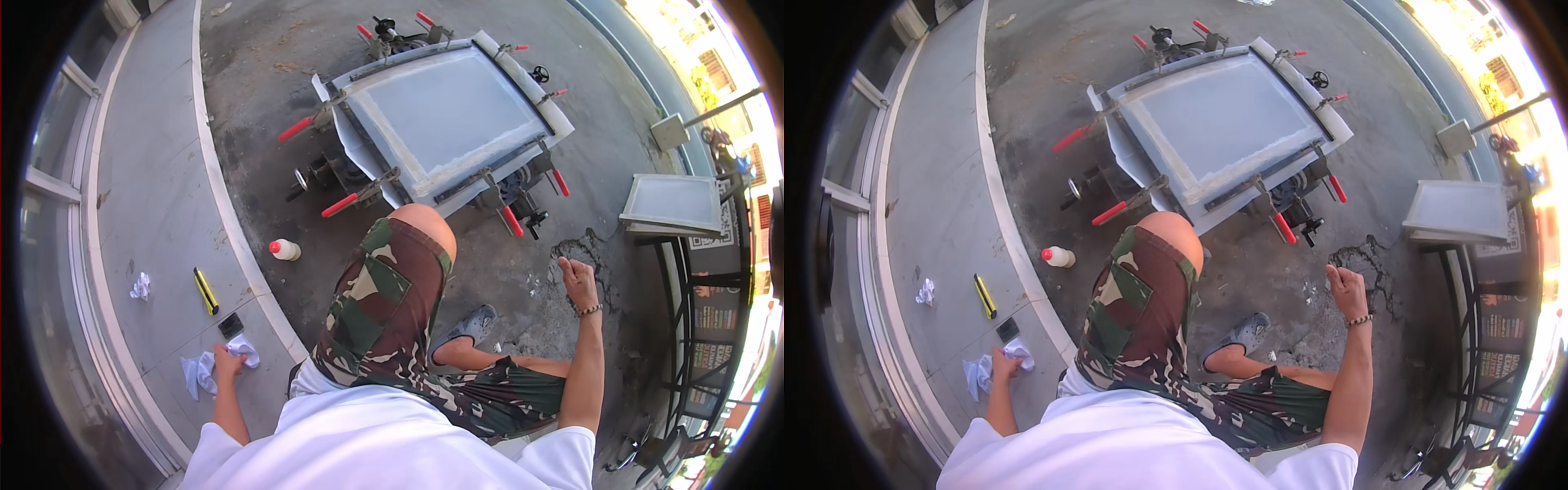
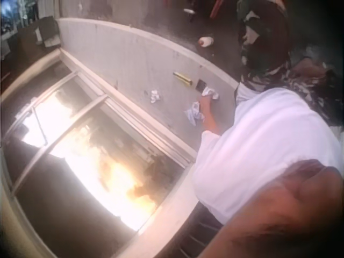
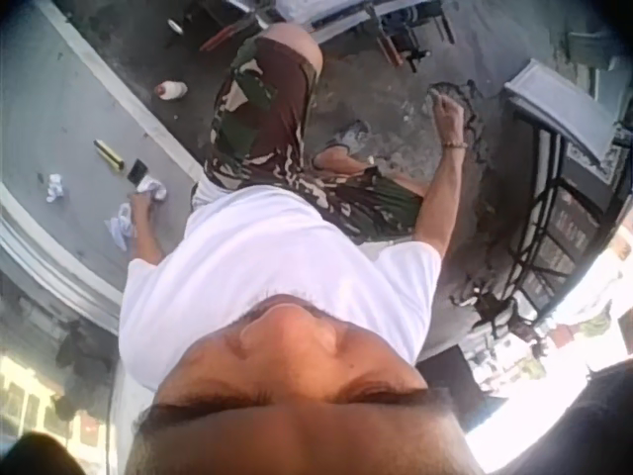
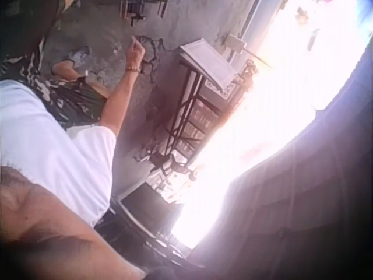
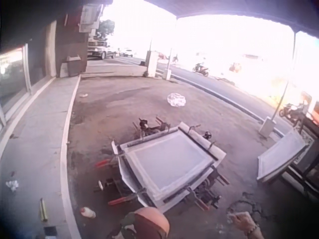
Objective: The person applies adhesive from a bottle to the wooden edges of a screen printing frame. They then position a mesh sheet over the frame, pressing and smoothing the edges with a small green tool. Finally, they move the frame aside and wipe the tool with a cloth.
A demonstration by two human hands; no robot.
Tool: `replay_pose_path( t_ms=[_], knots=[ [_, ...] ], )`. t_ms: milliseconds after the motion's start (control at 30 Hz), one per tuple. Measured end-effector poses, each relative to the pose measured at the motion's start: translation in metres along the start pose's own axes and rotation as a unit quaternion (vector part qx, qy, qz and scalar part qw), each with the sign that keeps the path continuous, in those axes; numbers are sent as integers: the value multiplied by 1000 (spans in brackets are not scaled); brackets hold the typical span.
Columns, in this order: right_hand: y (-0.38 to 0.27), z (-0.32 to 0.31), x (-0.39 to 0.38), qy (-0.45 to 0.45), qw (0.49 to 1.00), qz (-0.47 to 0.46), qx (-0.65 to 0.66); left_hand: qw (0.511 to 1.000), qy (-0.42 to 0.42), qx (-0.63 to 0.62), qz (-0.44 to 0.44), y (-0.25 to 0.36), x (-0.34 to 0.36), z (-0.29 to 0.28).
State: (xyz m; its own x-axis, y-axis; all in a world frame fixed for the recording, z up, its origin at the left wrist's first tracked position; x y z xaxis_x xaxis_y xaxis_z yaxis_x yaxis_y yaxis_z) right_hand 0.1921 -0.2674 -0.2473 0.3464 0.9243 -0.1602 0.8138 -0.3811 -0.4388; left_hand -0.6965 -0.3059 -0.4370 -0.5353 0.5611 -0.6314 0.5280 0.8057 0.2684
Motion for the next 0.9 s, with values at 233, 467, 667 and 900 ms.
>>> replay_pose_path(
  t_ms=[233,467,667,900],
  knots=[
    [13,-1,-8,-17,992,43,120,952,185,126,209,35,1,-25],
    [9,-10,-17,-20,996,22,83,844,146,175,486,100,4,3],
    [-4,-23,-25,-5,994,42,103,905,162,153,362,72,22,2],
    [-67,-52,-22,60,988,-46,135,920,54,-247,299,211,-40,-49]
  ],
)
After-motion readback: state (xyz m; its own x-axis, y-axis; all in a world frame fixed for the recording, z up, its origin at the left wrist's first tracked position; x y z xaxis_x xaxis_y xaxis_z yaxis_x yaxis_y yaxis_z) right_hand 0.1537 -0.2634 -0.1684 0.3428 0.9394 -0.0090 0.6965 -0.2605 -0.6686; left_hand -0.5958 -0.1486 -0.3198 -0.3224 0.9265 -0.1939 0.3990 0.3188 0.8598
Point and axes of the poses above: each hand's wrist, its own x-axis towards the middle knuckle, its own z-axis out of the palm, y = z × x, the point moved 1 cm from there along x, towards the middle knuckle, and after that the axes turned 4 degrees about -y, right-handed, at the moved point
